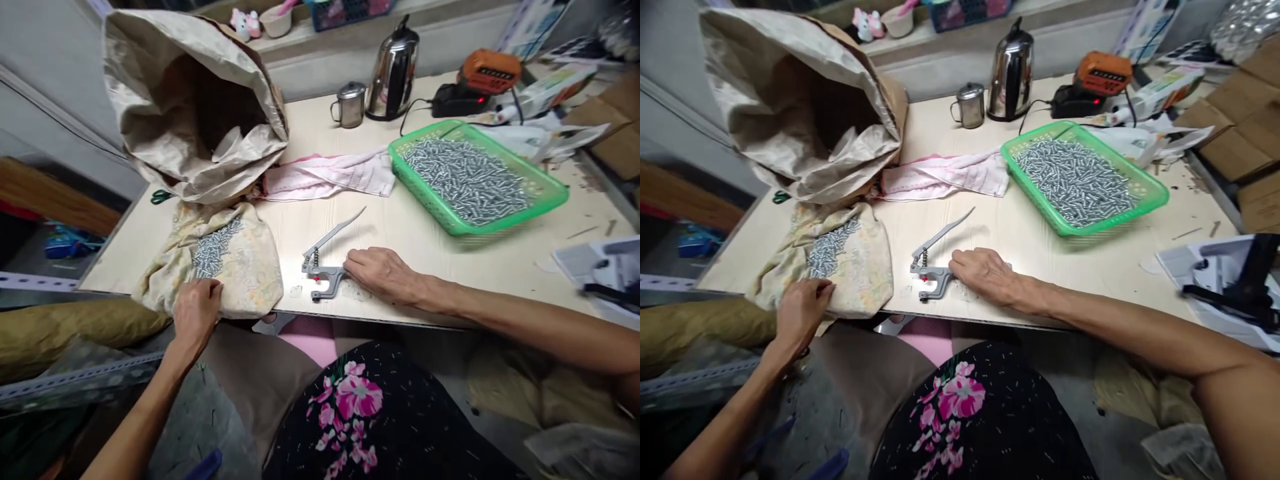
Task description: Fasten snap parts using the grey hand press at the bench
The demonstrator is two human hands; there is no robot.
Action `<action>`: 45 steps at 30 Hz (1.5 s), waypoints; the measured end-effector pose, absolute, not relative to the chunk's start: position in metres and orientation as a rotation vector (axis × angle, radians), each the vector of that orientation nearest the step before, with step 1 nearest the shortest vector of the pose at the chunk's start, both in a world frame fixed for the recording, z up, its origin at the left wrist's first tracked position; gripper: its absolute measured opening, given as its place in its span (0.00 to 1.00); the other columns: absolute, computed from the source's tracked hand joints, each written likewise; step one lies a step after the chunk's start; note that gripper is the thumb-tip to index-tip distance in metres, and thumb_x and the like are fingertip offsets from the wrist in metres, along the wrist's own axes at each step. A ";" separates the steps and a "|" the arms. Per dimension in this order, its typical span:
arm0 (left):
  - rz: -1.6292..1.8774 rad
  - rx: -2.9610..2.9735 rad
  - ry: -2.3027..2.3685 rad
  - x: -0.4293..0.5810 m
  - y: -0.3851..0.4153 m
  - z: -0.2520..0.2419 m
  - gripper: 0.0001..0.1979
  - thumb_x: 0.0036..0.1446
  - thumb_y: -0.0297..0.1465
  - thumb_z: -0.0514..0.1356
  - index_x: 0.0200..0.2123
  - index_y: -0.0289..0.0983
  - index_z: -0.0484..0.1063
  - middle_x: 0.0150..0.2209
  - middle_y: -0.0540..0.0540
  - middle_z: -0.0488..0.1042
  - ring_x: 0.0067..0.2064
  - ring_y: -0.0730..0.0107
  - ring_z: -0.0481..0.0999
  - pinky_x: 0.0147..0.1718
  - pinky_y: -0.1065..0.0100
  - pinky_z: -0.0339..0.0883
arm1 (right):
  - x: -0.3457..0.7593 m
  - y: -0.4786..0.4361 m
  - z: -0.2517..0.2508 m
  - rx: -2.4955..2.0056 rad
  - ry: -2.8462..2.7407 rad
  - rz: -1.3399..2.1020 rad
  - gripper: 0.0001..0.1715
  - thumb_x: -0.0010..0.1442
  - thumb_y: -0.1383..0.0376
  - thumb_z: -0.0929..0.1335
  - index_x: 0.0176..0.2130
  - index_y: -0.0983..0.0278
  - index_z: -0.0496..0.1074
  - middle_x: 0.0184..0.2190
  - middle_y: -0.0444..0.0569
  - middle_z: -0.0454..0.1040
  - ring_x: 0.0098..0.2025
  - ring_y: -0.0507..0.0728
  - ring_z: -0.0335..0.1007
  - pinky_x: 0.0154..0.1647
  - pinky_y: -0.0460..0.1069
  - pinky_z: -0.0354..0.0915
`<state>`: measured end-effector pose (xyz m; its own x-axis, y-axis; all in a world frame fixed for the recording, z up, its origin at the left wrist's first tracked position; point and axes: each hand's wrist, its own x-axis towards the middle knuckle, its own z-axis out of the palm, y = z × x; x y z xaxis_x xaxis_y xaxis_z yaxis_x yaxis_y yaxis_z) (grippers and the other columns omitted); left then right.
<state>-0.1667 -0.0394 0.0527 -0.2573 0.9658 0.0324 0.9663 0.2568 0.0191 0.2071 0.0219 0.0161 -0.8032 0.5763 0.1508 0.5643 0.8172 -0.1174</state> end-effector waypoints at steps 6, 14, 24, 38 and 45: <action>-1.042 -2.108 -3.007 -0.071 -0.051 0.064 0.20 0.50 0.45 0.62 0.37 0.35 0.78 0.30 0.47 0.79 0.31 0.67 0.74 0.31 0.69 0.68 | 0.212 0.011 0.022 -0.916 -2.816 0.091 0.17 0.71 0.72 0.55 0.36 0.65 0.68 0.32 0.50 0.69 0.30 0.54 0.54 0.34 0.52 0.48; -1.297 -2.193 -3.205 -0.022 -0.043 0.035 0.21 0.47 0.47 0.65 0.33 0.33 0.79 0.25 0.47 0.76 0.27 0.72 0.71 0.25 0.72 0.64 | 0.212 0.005 0.025 -0.856 -2.793 -0.061 0.17 0.70 0.73 0.55 0.34 0.64 0.68 0.30 0.48 0.68 0.29 0.54 0.54 0.33 0.52 0.48; -1.028 -2.183 -3.433 -0.020 -0.032 0.038 0.18 0.45 0.43 0.67 0.29 0.33 0.76 0.20 0.50 0.72 0.21 0.76 0.67 0.20 0.74 0.58 | 0.210 0.010 0.013 -0.845 -2.724 -0.009 0.16 0.68 0.75 0.57 0.34 0.65 0.67 0.30 0.48 0.68 0.29 0.54 0.55 0.32 0.51 0.49; -0.474 -2.080 -3.768 -0.017 -0.013 0.050 0.08 0.51 0.30 0.65 0.24 0.32 0.72 0.12 0.54 0.66 0.15 0.80 0.61 0.18 0.76 0.57 | 0.213 0.024 0.021 -0.888 -2.835 0.348 0.07 0.68 0.63 0.62 0.41 0.63 0.68 0.42 0.52 0.71 0.41 0.58 0.64 0.40 0.53 0.59; -0.481 -2.051 -3.772 -0.015 -0.014 0.052 0.09 0.52 0.30 0.66 0.24 0.32 0.72 0.13 0.55 0.65 0.14 0.81 0.60 0.18 0.76 0.57 | 0.216 0.067 0.029 -0.935 -2.950 0.271 0.58 0.47 0.41 0.74 0.63 0.72 0.58 0.62 0.70 0.59 0.65 0.76 0.50 0.61 0.68 0.52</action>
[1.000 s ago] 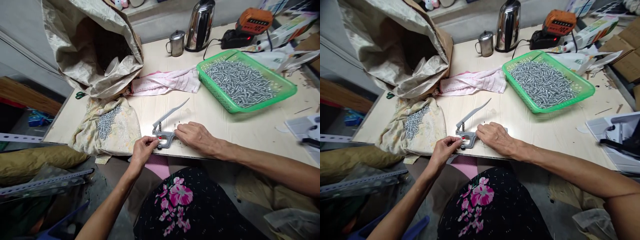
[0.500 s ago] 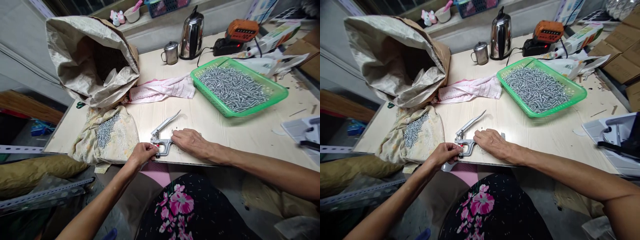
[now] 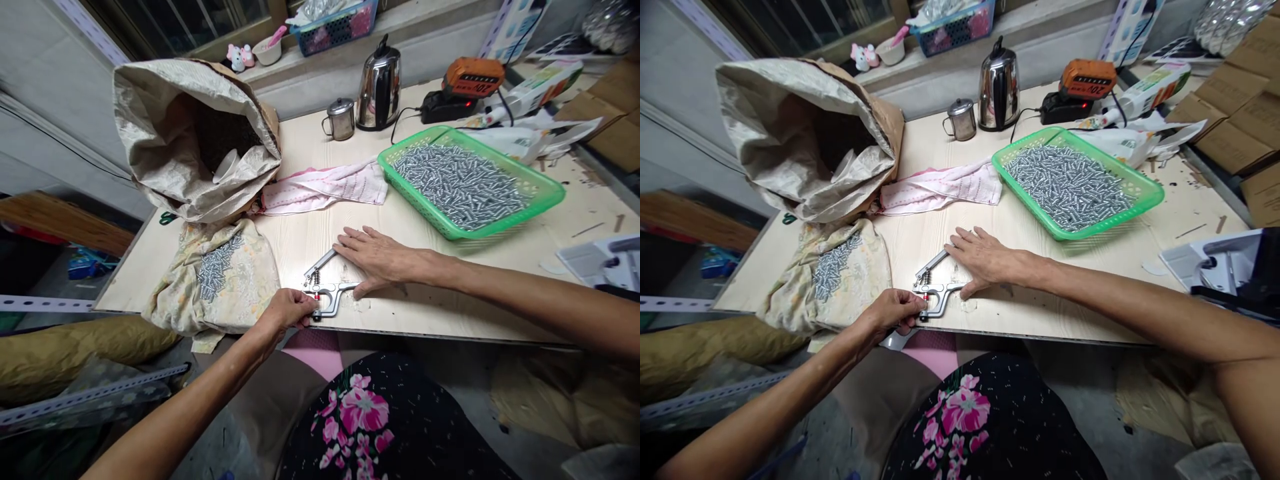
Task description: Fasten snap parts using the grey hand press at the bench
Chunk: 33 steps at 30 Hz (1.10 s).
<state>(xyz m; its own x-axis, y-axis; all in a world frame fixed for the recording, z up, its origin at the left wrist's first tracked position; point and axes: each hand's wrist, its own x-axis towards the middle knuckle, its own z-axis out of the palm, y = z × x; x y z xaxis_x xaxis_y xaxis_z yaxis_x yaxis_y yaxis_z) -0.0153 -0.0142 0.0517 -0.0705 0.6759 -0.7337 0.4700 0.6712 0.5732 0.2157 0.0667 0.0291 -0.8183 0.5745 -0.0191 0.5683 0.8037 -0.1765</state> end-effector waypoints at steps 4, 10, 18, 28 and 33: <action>0.215 0.935 1.728 -0.014 -0.015 0.054 0.10 0.53 0.29 0.65 0.23 0.33 0.71 0.12 0.54 0.65 0.14 0.81 0.59 0.17 0.76 0.55 | 0.214 0.074 0.026 -0.909 -2.957 0.283 0.57 0.48 0.39 0.73 0.62 0.72 0.59 0.56 0.66 0.67 0.55 0.72 0.62 0.58 0.66 0.57; 0.212 0.945 1.726 -0.014 -0.015 0.052 0.11 0.54 0.29 0.65 0.22 0.33 0.70 0.12 0.54 0.66 0.14 0.81 0.59 0.18 0.76 0.54 | 0.213 0.066 0.029 -0.989 -2.936 0.297 0.43 0.47 0.43 0.75 0.50 0.68 0.67 0.46 0.58 0.70 0.45 0.65 0.64 0.43 0.56 0.64; 0.107 1.254 1.804 -0.017 -0.021 0.050 0.13 0.57 0.33 0.62 0.22 0.35 0.71 0.16 0.52 0.66 0.19 0.74 0.65 0.24 0.71 0.61 | 0.214 0.057 0.036 -1.206 -2.897 0.341 0.36 0.48 0.43 0.76 0.44 0.67 0.70 0.45 0.57 0.68 0.45 0.65 0.62 0.41 0.55 0.62; 0.236 2.534 1.379 0.019 0.007 0.031 0.33 0.55 0.35 0.67 0.60 0.31 0.60 0.60 0.33 0.65 0.60 0.50 0.64 0.58 0.51 0.62 | 0.217 0.053 0.039 -1.150 -2.918 0.463 0.38 0.49 0.48 0.77 0.50 0.69 0.69 0.46 0.59 0.67 0.47 0.66 0.61 0.42 0.55 0.63; 0.116 2.512 1.358 0.025 0.023 0.032 0.22 0.59 0.33 0.63 0.54 0.32 0.67 0.49 0.39 0.72 0.51 0.55 0.67 0.51 0.57 0.66 | 0.222 0.058 0.044 -1.117 -2.930 0.527 0.23 0.59 0.56 0.72 0.48 0.69 0.71 0.43 0.58 0.68 0.46 0.63 0.62 0.41 0.53 0.61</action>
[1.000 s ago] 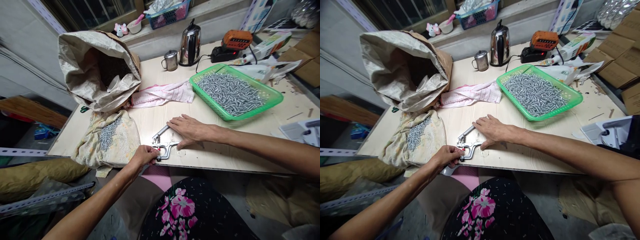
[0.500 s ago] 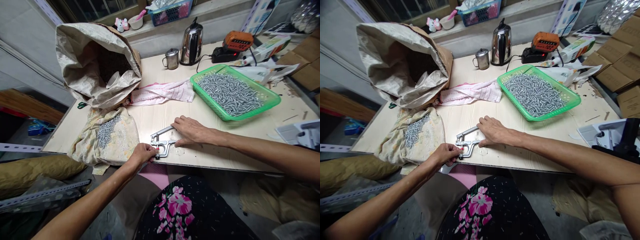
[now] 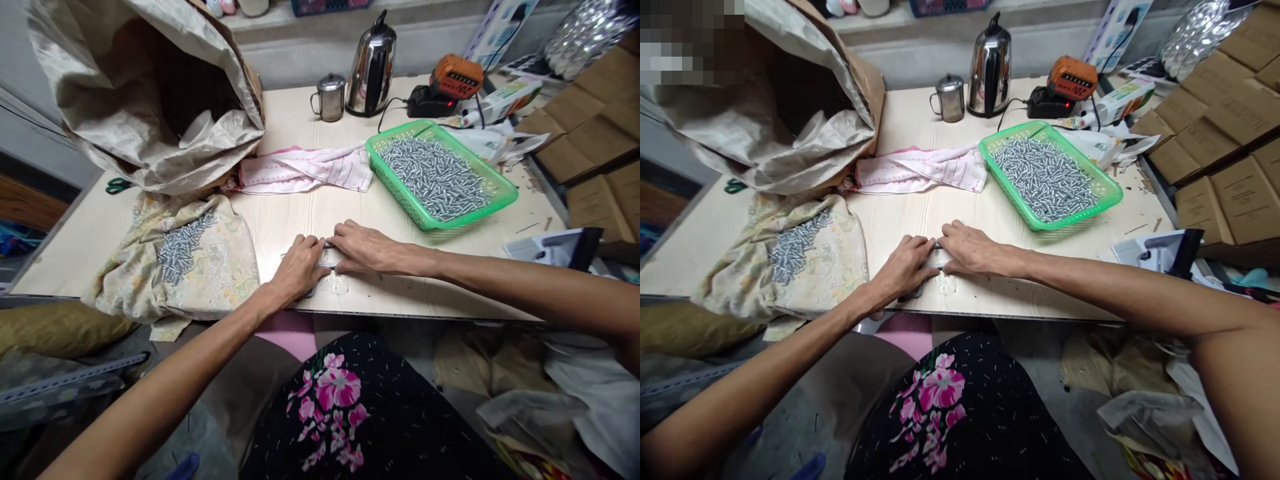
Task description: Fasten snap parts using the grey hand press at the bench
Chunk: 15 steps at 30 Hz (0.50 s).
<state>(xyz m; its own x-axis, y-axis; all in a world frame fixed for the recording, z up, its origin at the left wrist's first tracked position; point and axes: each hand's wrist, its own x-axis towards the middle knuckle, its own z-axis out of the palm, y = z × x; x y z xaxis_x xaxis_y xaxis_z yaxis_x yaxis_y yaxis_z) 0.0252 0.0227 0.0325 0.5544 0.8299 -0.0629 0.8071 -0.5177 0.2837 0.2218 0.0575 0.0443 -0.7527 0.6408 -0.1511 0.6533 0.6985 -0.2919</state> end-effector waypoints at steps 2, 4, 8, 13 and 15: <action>0.114 2.467 1.405 0.027 0.022 0.035 0.14 0.61 0.31 0.61 0.48 0.31 0.71 0.45 0.40 0.72 0.49 0.56 0.67 0.48 0.59 0.66 | 0.219 0.058 0.043 1.076 2.883 -0.514 0.14 0.62 0.60 0.70 0.44 0.69 0.71 0.40 0.56 0.69 0.44 0.61 0.62 0.40 0.52 0.60; 0.128 2.427 1.452 0.029 0.020 0.037 0.09 0.63 0.30 0.59 0.43 0.31 0.74 0.41 0.41 0.72 0.46 0.58 0.67 0.45 0.61 0.66 | 0.214 0.058 0.041 1.078 2.899 -0.500 0.08 0.65 0.63 0.68 0.39 0.68 0.72 0.37 0.54 0.70 0.40 0.59 0.63 0.39 0.51 0.59; 0.154 2.422 1.504 0.030 0.020 0.035 0.10 0.65 0.32 0.57 0.39 0.33 0.75 0.37 0.42 0.73 0.45 0.59 0.69 0.43 0.61 0.68 | 0.206 0.054 0.035 1.100 2.901 -0.482 0.09 0.67 0.65 0.65 0.35 0.67 0.71 0.34 0.52 0.70 0.36 0.56 0.62 0.38 0.50 0.57; 0.340 2.512 1.602 0.034 -0.006 0.020 0.15 0.66 0.28 0.53 0.53 0.30 0.69 0.53 0.35 0.73 0.57 0.52 0.68 0.56 0.51 0.65 | 0.215 0.066 0.037 1.069 2.917 -0.355 0.22 0.62 0.54 0.70 0.46 0.70 0.72 0.41 0.58 0.70 0.43 0.61 0.63 0.42 0.52 0.60; 0.471 2.575 1.610 0.037 -0.027 0.013 0.21 0.66 0.29 0.53 0.61 0.29 0.61 0.63 0.31 0.64 0.66 0.49 0.60 0.62 0.48 0.58 | 0.215 0.076 0.042 0.989 2.959 -0.341 0.31 0.58 0.50 0.72 0.52 0.69 0.70 0.44 0.59 0.70 0.44 0.63 0.62 0.43 0.54 0.61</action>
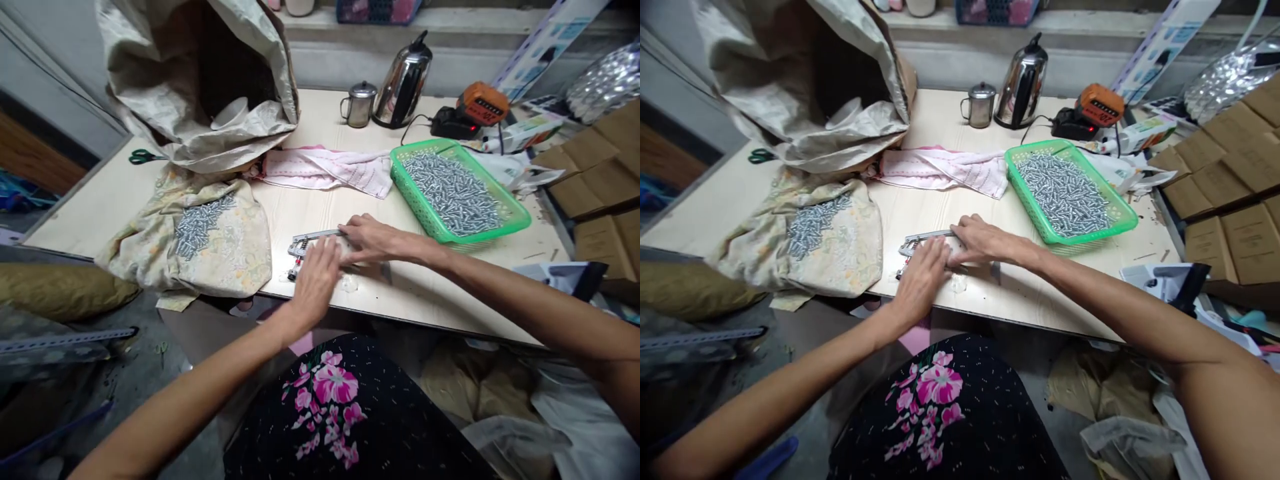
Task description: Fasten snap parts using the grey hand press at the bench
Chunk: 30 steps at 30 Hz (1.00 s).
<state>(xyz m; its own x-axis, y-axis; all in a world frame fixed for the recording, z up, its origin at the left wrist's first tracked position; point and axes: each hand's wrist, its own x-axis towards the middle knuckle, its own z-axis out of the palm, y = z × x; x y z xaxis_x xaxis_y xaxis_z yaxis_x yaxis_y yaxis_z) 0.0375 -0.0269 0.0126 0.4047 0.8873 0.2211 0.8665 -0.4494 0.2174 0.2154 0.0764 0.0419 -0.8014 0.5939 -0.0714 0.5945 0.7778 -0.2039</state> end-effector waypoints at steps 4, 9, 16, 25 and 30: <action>0.579 2.578 1.630 0.041 -0.060 0.003 0.31 0.66 0.39 0.55 0.65 0.26 0.54 0.68 0.24 0.52 0.70 0.44 0.50 0.64 0.48 0.56 | 0.194 0.082 0.054 0.740 3.146 -0.391 0.20 0.66 0.64 0.64 0.57 0.63 0.69 0.49 0.56 0.69 0.46 0.60 0.64 0.44 0.52 0.62; 0.673 2.462 1.762 0.030 -0.084 0.003 0.36 0.65 0.46 0.53 0.67 0.28 0.51 0.68 0.21 0.51 0.70 0.40 0.51 0.62 0.44 0.60 | 0.150 0.069 0.057 0.474 3.145 -0.530 0.19 0.66 0.71 0.60 0.52 0.61 0.73 0.45 0.53 0.71 0.42 0.56 0.67 0.38 0.49 0.61; 0.841 2.600 1.641 -0.020 -0.116 0.020 0.16 0.67 0.36 0.55 0.51 0.33 0.71 0.50 0.35 0.76 0.54 0.55 0.75 0.55 0.56 0.71 | 0.119 0.066 0.063 0.147 2.997 -0.197 0.09 0.65 0.68 0.66 0.42 0.59 0.76 0.42 0.50 0.71 0.39 0.56 0.64 0.34 0.49 0.54; 0.884 2.381 2.057 -0.086 -0.096 0.032 0.12 0.67 0.30 0.53 0.48 0.37 0.75 0.41 0.41 0.76 0.44 0.62 0.73 0.46 0.60 0.72 | 0.096 0.064 0.036 0.039 3.115 -0.151 0.09 0.64 0.69 0.66 0.30 0.63 0.71 0.34 0.49 0.71 0.35 0.55 0.64 0.36 0.51 0.56; 0.750 2.113 2.518 -0.149 -0.060 0.030 0.11 0.66 0.30 0.54 0.42 0.37 0.77 0.38 0.42 0.75 0.43 0.59 0.71 0.45 0.59 0.68 | 0.131 0.083 0.065 0.914 3.378 -0.931 0.11 0.66 0.60 0.61 0.40 0.60 0.70 0.32 0.50 0.73 0.32 0.56 0.68 0.33 0.51 0.63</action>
<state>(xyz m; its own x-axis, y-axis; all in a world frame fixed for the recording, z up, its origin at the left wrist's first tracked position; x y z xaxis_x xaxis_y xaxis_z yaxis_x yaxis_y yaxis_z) -0.1493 -0.0599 0.0298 -0.1983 0.8730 0.4455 0.9746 0.1272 0.1845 0.1305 0.0832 0.0649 -0.7669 0.5628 0.3083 0.3254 0.7552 -0.5691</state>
